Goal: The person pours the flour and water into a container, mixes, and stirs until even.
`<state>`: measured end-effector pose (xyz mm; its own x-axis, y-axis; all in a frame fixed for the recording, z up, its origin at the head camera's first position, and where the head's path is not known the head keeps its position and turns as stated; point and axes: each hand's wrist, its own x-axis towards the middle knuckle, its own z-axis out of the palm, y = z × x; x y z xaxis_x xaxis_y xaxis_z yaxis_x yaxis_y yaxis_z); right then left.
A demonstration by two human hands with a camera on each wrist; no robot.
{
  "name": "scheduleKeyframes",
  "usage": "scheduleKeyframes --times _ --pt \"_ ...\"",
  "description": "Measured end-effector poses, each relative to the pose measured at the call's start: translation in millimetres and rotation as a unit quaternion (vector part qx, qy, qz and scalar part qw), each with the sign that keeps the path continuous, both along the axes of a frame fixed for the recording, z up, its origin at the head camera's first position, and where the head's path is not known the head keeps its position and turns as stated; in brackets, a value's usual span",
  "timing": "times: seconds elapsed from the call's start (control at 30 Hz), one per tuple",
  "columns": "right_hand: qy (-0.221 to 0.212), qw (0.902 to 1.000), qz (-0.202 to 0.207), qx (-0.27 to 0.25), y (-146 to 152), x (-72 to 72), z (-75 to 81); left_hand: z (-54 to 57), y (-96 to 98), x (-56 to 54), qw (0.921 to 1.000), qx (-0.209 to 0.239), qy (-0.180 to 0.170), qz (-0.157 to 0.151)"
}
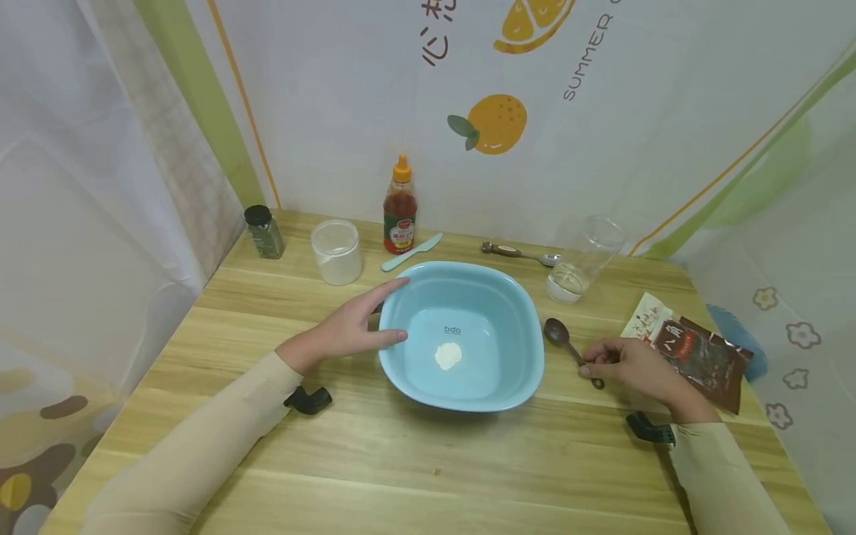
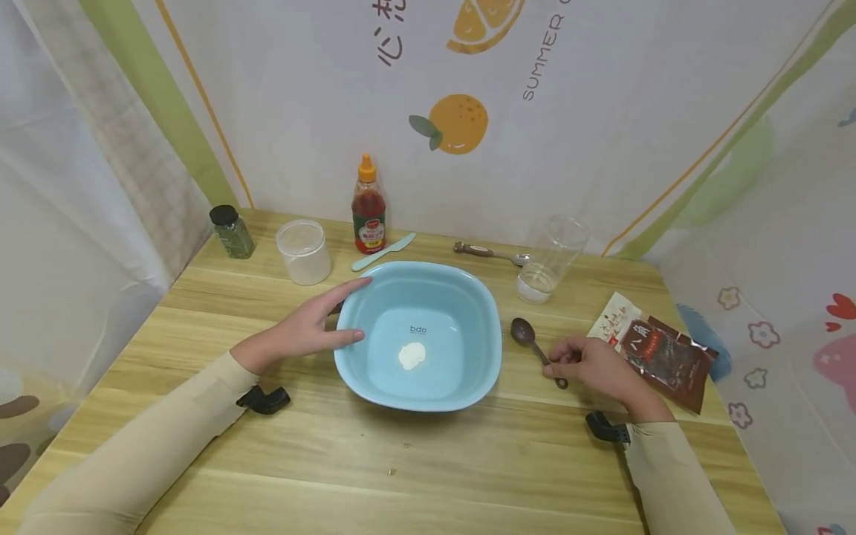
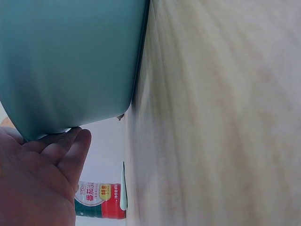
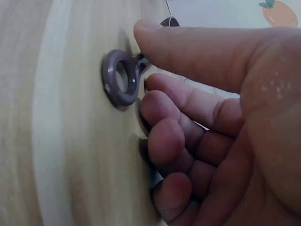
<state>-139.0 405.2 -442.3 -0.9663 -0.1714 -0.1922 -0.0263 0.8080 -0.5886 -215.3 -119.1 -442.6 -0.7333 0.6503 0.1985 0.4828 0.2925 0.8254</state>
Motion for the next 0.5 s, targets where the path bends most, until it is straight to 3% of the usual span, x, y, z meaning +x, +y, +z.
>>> scheduleKeyframes --times 0.5 --pt "0.006 0.9997 -0.008 0.022 -1.7 -1.2 -1.9 1.8 0.4 0.5 1.0 0.001 -0.007 0.002"
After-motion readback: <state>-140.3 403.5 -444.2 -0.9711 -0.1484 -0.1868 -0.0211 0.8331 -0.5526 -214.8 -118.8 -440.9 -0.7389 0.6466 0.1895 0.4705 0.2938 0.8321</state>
